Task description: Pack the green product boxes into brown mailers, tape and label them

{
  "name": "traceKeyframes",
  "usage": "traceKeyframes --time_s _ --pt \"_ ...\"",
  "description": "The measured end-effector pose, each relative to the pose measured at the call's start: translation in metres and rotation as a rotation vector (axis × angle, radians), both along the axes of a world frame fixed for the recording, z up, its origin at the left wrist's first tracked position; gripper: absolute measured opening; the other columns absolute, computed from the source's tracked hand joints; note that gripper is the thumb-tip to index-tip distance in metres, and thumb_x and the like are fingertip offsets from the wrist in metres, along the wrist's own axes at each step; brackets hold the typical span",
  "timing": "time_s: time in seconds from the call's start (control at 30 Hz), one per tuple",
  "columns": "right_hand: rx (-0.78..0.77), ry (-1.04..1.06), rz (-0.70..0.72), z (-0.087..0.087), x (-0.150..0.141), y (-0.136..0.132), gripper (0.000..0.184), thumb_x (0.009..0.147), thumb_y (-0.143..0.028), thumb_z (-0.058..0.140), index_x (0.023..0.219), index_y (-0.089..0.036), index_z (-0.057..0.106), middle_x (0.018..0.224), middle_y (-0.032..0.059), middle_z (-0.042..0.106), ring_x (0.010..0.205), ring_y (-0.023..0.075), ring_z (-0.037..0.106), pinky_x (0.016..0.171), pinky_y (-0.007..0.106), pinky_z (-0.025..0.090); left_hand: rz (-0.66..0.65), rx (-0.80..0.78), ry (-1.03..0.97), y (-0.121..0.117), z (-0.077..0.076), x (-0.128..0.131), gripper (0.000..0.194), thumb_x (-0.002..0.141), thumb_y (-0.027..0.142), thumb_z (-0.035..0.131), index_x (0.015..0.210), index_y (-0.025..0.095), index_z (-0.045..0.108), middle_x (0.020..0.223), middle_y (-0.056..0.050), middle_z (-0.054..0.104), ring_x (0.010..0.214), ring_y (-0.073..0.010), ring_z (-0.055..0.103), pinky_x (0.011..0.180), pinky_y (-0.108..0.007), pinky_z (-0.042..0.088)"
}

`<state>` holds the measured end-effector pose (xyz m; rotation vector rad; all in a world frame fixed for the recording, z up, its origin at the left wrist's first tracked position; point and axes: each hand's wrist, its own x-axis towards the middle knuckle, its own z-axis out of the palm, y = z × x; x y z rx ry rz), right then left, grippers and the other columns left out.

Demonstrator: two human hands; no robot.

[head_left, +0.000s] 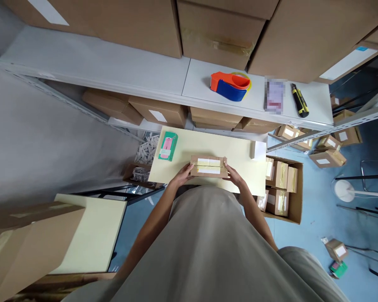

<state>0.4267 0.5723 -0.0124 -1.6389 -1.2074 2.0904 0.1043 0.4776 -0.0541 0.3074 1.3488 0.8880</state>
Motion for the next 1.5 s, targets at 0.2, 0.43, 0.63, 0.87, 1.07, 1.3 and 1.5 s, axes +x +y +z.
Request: traceKeyframes --time_s 0.2,0.43,0.63,0.87,1.07,1.3,1.5 --pt "0.058 -0.087 0.014 0.001 0.007 0.017 0.071 0.097 -0.073 0.080 0.142 -0.018 0.076 0.148 0.0204 0.077 0.128 0.0381 0.078 0.108 0.057 0.068 0.030 0.107 0.120 0.008 0.006 -0.010 0.092 0.068 0.065 0.104 0.143 0.021 0.072 0.149 -0.019 0.076 0.139 -0.0341 0.071 0.113 -0.042 0.058" --pt "0.418 -0.458 0.091 0.029 -0.018 0.037 0.059 0.088 -0.051 0.092 0.139 -0.025 0.077 0.132 0.0160 0.084 0.130 0.0405 0.078 0.121 0.058 0.058 -0.132 0.344 0.811 0.043 0.045 -0.004 0.076 0.072 0.020 0.096 0.144 0.021 0.073 0.150 -0.020 0.071 0.150 -0.0448 0.059 0.132 -0.059 0.042" --pt "1.152 -0.397 0.088 0.147 -0.071 0.127 0.057 0.106 -0.051 0.066 0.158 -0.025 0.066 0.160 0.0195 0.066 0.153 0.0445 0.057 0.133 0.062 0.045 -0.205 0.695 1.100 0.120 0.147 0.015 0.062 0.090 0.014 0.079 0.150 0.027 0.071 0.155 -0.016 0.068 0.149 -0.0428 0.057 0.128 -0.061 0.040" --pt "1.342 -0.664 0.299 0.225 -0.139 0.251 0.054 0.103 -0.024 0.063 0.153 -0.004 0.056 0.155 0.0329 0.066 0.149 0.0443 0.058 0.131 0.068 0.040 -0.137 0.922 1.192 0.171 0.245 0.036 0.057 0.097 0.015 0.075 0.153 0.025 0.068 0.160 -0.017 0.065 0.151 -0.0411 0.055 0.124 -0.058 0.041" --pt "1.188 -0.713 0.317 0.217 -0.152 0.272 0.059 0.108 -0.038 0.065 0.151 0.002 0.053 0.138 0.0390 0.072 0.143 0.0485 0.066 0.127 0.070 0.041 -0.107 0.859 1.111 0.145 0.235 0.044 0.054 0.098 0.016 0.075 0.151 0.024 0.069 0.155 -0.017 0.069 0.146 -0.0420 0.059 0.124 -0.061 0.041" --pt "1.179 -0.357 0.198 0.181 -0.110 0.178 0.073 0.106 -0.071 0.067 0.151 -0.014 0.058 0.137 0.0266 0.075 0.128 0.0475 0.073 0.112 0.067 0.058 0.082 0.829 0.903 0.069 0.191 0.044 0.031 0.101 0.029 0.074 0.131 0.023 0.076 0.128 -0.012 0.080 0.124 -0.0327 0.072 0.115 -0.049 0.054" --pt "0.579 0.228 0.116 0.109 -0.090 0.010 0.072 0.094 -0.089 0.070 0.124 -0.024 0.071 0.113 0.0089 0.082 0.106 0.0306 0.078 0.105 0.049 0.066 0.122 0.697 0.745 -0.010 0.154 0.073 0.021 0.102 0.042 0.075 0.112 0.024 0.078 0.110 -0.009 0.082 0.105 -0.0263 0.076 0.097 -0.040 0.060"
